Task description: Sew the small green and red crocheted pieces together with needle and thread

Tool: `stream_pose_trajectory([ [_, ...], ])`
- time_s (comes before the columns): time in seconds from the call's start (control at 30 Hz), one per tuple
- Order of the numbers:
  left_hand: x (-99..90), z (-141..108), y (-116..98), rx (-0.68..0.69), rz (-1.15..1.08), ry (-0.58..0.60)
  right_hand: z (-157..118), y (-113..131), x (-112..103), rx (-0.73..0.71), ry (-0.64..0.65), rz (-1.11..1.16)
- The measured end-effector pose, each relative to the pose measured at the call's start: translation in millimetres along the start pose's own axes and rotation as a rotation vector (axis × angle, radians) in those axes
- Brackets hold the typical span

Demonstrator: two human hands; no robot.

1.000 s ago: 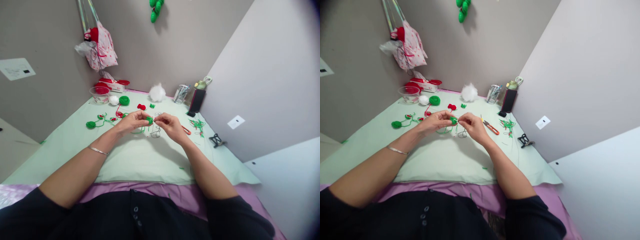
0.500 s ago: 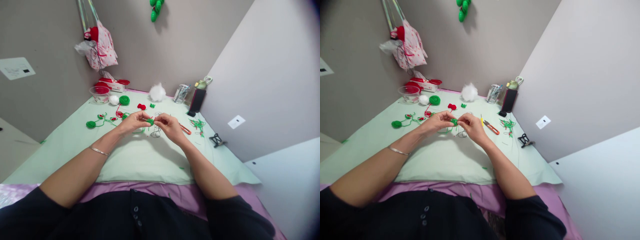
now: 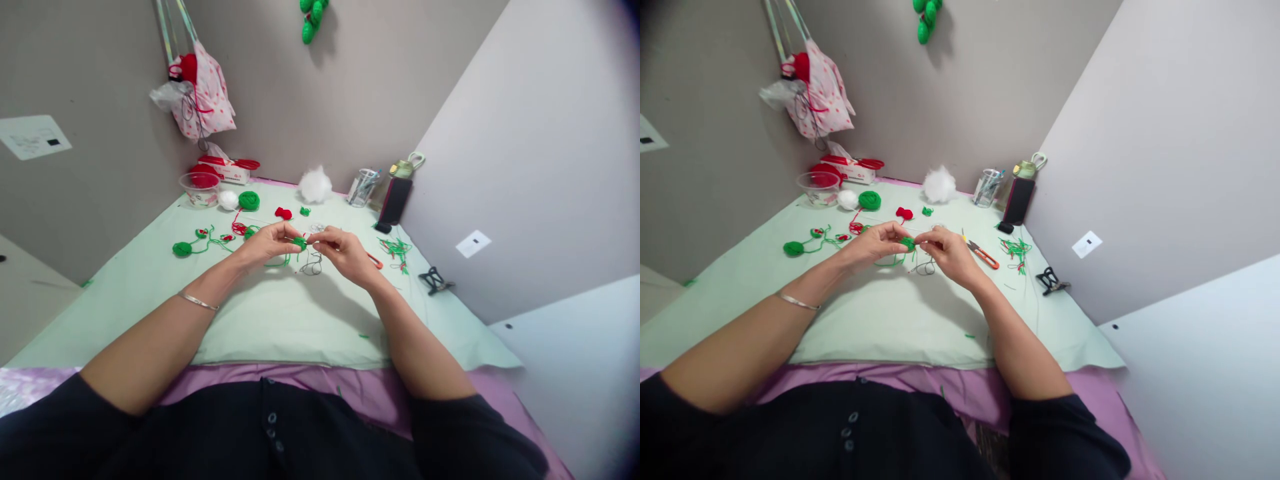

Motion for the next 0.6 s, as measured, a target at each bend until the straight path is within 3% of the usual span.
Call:
stream_pose_trajectory([
  [0.6, 1.3, -1.0, 0.3, -0.026, -0.028, 0.033, 0.4, -0.5, -4.1, 0.056, 0.066, 0.133],
])
Point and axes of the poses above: each hand's wrist, its own z-axis towards the middle knuckle, its own x-axis out of the palm, y = z × x, the point moved 2 cm from there along z, towards the middle knuckle, and after that the axes turned 1 degree about -x, right-handed, at the moved point
